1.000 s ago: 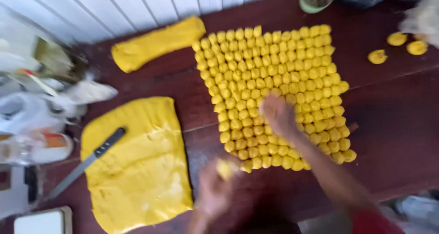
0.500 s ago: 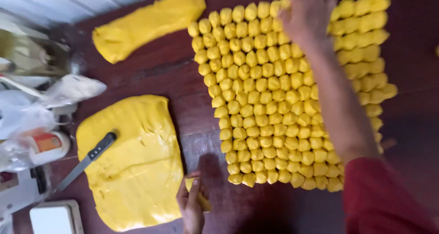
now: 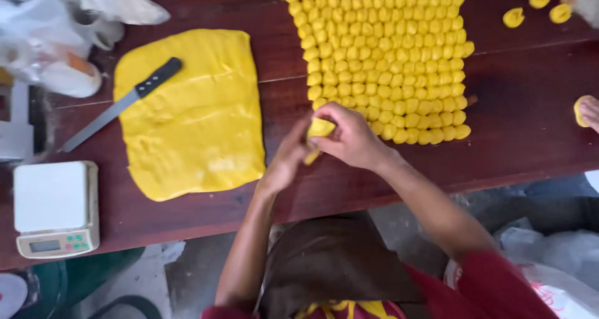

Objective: Shaping yellow dough into small uniform balls and arranging them on a production table.

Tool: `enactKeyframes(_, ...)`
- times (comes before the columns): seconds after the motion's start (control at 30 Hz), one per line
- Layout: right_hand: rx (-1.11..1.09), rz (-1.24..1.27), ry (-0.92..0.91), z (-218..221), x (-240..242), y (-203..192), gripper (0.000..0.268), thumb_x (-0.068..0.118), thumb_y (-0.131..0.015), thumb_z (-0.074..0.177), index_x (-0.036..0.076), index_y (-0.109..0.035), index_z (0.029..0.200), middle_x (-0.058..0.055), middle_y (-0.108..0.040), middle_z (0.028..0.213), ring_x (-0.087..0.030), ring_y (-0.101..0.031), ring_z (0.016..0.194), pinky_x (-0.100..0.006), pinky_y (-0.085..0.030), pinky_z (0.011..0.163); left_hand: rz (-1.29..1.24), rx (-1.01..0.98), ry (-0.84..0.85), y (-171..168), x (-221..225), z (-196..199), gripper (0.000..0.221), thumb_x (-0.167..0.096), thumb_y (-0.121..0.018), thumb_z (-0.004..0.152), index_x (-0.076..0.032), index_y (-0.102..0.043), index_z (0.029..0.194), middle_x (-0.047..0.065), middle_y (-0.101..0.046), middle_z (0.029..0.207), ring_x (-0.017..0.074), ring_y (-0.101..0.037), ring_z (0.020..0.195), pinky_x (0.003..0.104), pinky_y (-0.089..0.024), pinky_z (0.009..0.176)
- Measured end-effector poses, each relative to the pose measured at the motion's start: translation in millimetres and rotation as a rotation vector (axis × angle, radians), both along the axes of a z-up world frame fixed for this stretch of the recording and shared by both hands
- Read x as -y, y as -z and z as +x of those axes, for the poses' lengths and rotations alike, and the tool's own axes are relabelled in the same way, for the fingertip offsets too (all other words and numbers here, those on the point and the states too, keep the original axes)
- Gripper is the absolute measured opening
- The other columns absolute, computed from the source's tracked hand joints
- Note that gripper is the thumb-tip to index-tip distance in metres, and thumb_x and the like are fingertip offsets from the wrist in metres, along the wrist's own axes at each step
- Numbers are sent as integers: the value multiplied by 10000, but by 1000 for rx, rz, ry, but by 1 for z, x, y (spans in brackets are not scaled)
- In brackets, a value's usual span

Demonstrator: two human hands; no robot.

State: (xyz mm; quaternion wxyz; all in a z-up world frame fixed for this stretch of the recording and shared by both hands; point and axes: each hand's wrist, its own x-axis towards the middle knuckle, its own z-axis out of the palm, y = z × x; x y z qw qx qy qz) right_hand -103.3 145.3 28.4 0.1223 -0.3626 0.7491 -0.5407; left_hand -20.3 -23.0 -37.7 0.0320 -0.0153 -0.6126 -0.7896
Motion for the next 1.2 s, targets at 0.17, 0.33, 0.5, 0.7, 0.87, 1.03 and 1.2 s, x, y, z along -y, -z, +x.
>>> enactKeyframes(0.17,-208,205,-76,36,15,-41,350,132,-788,867,18,-617,1151,-108,-651,932,-199,-677,740,-337,-575,610,-510,-54,51,-59,16,45,468,-172,-796,881,-9,-605,1276,184,-733,1090,227,-712,1042,367,-551,859)
enactKeyframes(0.33,-444,179,-103,59,32,-49,273,138,-814,860,49,-614,1023,-118,-635,863,-270,-673,714,-368,-529,612,-500,-26,82,-57,29,61,435,-121,-728,843,-14,-625,1252,192,-715,956,261,-708,843,375,-548,746)
enactKeyframes(0.5,-425,28,113,60,18,-1,238,140,-796,876,59,-595,977,-108,-625,826,-263,-672,707,-372,-534,627,-331,-170,140,-47,13,51,231,-78,-650,912,-3,-652,1130,151,-722,950,289,-693,848,391,-562,771)
enactKeyframes(0.7,-133,14,523,-2,-26,104,216,177,-764,911,60,-599,986,-106,-630,861,-258,-639,794,-368,-518,682,-390,-248,109,-54,-15,11,64,-69,-646,923,-30,-657,973,100,-666,880,240,-677,812,354,-559,774)
enactKeyframes(0.87,248,-217,449,-137,-75,189,207,197,-681,953,65,-608,811,-46,-595,831,-163,-579,799,-322,-505,743,-253,170,-210,10,-11,-43,180,-173,-664,991,-6,-721,1027,34,-706,904,160,-631,850,316,-520,786)
enactKeyframes(1.03,257,-297,615,-369,-99,171,171,269,-559,1039,112,-626,1018,34,-580,865,-82,-550,738,-273,-470,628,-65,537,-395,130,14,1,322,-310,-667,968,-17,-705,1096,18,-623,817,108,-501,683,281,-401,604)
enactKeyframes(1.2,-303,77,664,-486,-99,220,247,105,-666,1051,11,-601,832,-2,-563,736,-127,-526,678,-313,-408,633,236,609,-526,107,7,14,604,-545,-487,1010,-5,-603,1254,9,-509,658,135,-471,563,298,-385,515)
